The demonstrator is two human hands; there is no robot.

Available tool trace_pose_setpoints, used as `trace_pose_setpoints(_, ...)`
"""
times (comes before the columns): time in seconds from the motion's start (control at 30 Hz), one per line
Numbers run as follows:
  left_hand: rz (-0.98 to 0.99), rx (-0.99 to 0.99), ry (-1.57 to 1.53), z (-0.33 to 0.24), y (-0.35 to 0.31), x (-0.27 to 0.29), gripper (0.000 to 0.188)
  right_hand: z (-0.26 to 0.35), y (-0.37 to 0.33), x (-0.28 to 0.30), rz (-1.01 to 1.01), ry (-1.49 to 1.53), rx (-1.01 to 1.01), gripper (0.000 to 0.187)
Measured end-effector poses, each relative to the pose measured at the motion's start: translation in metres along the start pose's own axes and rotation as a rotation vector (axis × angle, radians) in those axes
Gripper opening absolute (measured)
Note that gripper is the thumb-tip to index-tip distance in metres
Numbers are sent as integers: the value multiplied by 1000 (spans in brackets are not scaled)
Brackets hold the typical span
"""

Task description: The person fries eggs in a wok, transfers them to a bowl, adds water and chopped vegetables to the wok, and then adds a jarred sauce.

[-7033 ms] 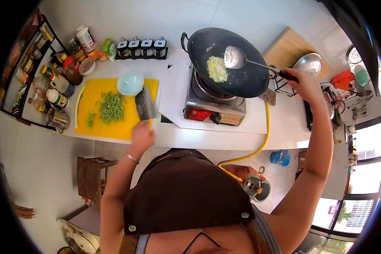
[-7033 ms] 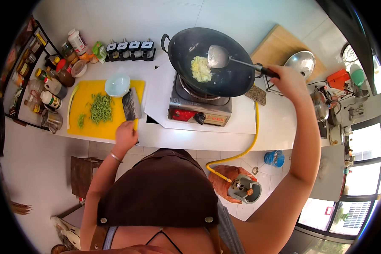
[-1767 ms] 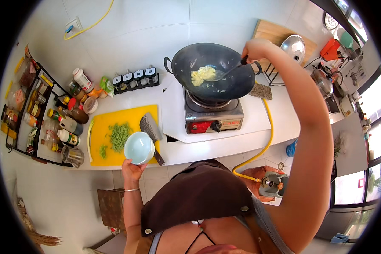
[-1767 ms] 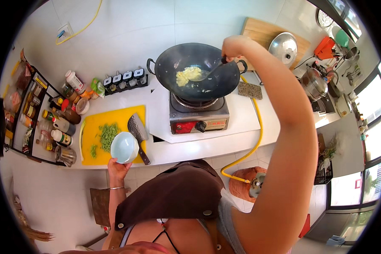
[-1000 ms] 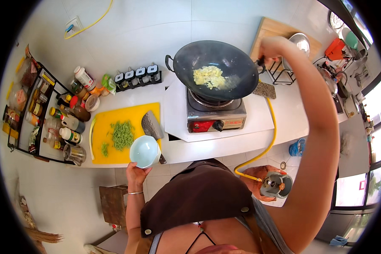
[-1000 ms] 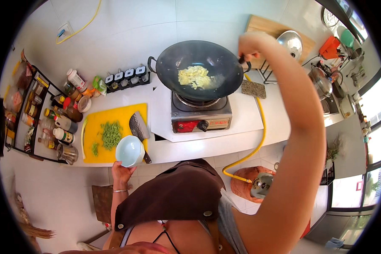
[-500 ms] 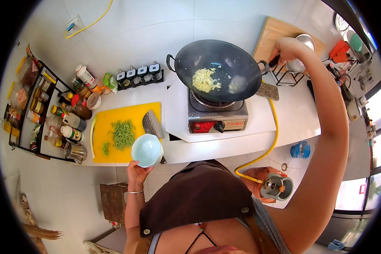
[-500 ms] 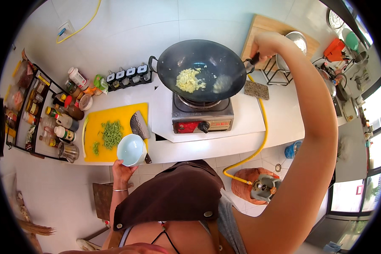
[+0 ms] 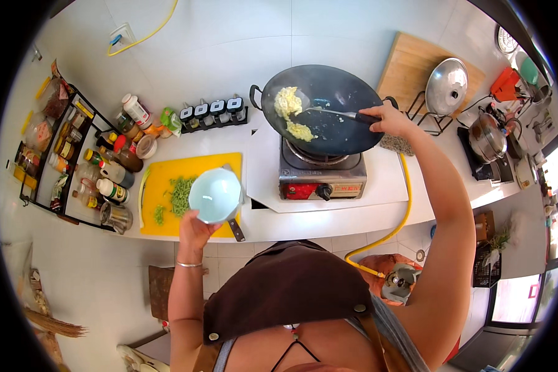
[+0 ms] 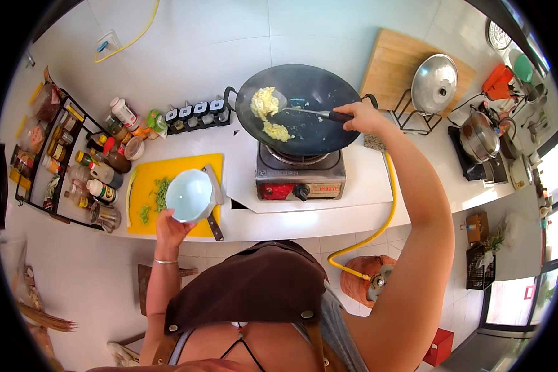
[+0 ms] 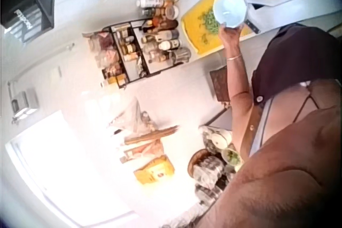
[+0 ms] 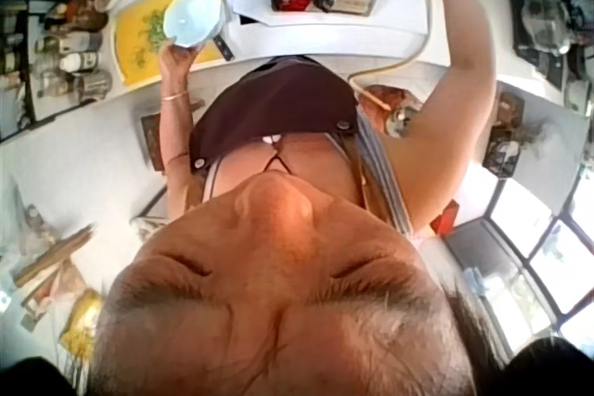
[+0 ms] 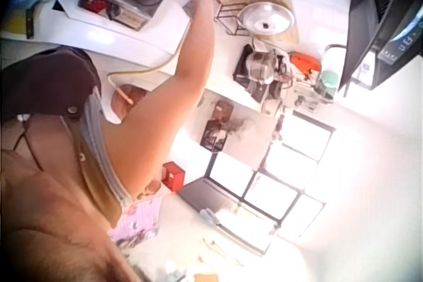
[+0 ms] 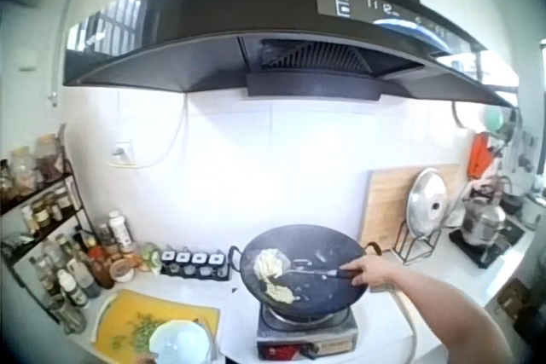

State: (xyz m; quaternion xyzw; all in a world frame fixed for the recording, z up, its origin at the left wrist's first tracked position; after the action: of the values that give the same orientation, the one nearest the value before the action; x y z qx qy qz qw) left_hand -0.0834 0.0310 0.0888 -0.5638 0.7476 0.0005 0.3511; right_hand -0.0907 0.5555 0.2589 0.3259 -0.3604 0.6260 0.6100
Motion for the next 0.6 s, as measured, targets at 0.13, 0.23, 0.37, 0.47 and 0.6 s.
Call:
trace_pose_setpoints(0.13,68,-33,46,-41,18,-47,51,-11,-7,-19,108,391,-209,55)
trace_pose_setpoints(0.23,73,-72,102,-68,33,-76,48,-22,-6,-22,85,445,-209,53)
trace_pose_setpoints(0.37,23,-104,209,-95,46,-123,51,-22,-30,1,-22,484,-195,53)
trace_pose_setpoints(0.47,-4,-103,258,-101,59,-147,58,3,-52,26,-61,491,-248,51)
trace_pose_setpoints(0.6,-31,-88,284,-101,77,-177,67,25,-78,69,-86,389,-242,47)
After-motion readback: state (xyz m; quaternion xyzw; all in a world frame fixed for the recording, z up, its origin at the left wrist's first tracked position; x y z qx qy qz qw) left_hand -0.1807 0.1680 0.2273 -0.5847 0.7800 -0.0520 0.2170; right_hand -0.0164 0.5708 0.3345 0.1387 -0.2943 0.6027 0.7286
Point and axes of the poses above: each hand's wrist, its own y-axis towards the middle knuckle, its own x-axis out of the back of the hand, z = x × y, the point moved 8 cm from there along y, towards the middle knuckle, and after that the axes turned 8 degrees about y, right-handed, at the moved point
